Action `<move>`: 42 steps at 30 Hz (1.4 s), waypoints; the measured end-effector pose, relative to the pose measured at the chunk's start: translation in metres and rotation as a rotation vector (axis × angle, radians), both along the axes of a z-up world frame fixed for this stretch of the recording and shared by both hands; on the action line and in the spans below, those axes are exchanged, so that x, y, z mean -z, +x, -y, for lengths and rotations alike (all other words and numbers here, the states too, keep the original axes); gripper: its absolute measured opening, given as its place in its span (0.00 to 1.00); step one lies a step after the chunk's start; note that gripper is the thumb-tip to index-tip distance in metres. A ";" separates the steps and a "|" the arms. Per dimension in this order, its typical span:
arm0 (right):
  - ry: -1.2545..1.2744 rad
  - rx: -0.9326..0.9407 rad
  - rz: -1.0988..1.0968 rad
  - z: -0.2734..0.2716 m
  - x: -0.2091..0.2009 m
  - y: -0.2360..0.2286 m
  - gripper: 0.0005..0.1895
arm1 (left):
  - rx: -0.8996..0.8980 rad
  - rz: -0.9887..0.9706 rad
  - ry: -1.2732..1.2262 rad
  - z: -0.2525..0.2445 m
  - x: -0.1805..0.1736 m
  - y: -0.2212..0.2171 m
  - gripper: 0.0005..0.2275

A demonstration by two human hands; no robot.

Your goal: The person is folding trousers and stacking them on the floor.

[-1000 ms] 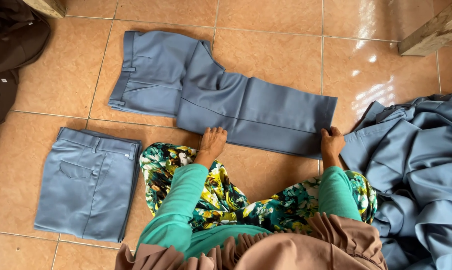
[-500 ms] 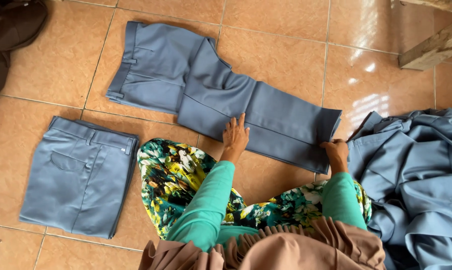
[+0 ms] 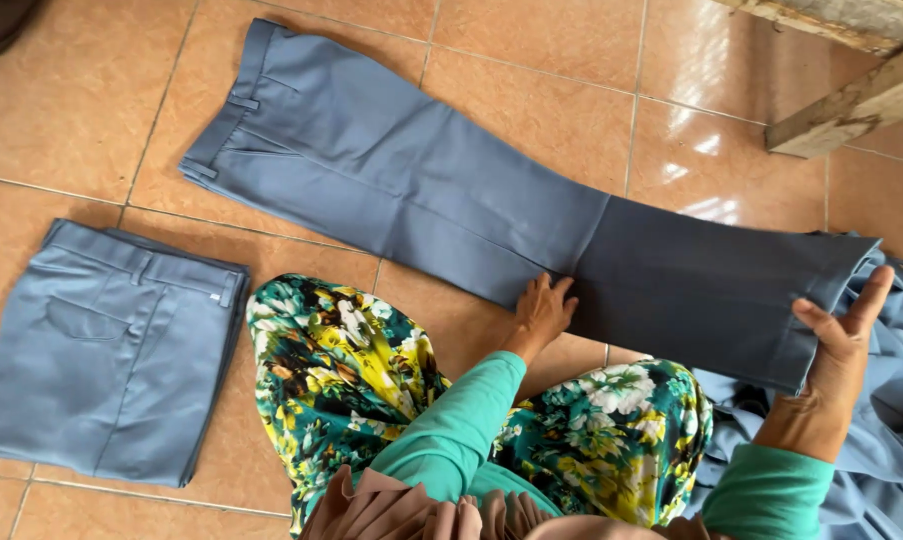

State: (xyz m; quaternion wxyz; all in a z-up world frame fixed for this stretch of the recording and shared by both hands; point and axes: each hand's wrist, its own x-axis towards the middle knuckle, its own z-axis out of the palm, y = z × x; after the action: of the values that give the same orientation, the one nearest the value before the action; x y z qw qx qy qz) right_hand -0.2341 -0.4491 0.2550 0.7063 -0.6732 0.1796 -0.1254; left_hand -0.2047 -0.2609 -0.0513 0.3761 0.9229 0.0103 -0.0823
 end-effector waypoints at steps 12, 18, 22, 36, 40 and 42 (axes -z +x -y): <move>0.172 -0.091 0.034 -0.072 0.030 0.111 0.62 | 0.370 -0.172 -0.541 0.066 0.000 -0.023 0.26; 0.101 -0.455 -0.028 -0.189 0.152 0.143 0.54 | -0.251 -0.579 -1.094 0.100 0.066 -0.067 0.31; -0.086 -0.527 -0.235 -0.200 0.198 0.125 0.43 | -0.390 -0.634 -1.130 0.099 0.120 -0.055 0.18; -0.692 0.064 -0.395 0.019 0.356 0.047 0.38 | -1.060 0.055 -0.529 -0.140 0.103 0.032 0.20; -0.552 0.105 -0.407 0.032 0.365 0.047 0.40 | -0.968 0.080 -0.421 -0.141 0.087 0.007 0.21; -0.530 0.111 -0.409 0.053 0.392 0.054 0.40 | -0.934 0.081 -0.382 -0.139 0.060 -0.004 0.22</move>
State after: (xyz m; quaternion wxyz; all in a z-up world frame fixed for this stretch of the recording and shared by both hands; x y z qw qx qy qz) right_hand -0.1805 -0.5019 -0.1368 0.4483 -0.8336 0.3152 -0.0685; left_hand -0.2088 -0.1223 -0.1117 0.5349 0.7369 0.3924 0.1301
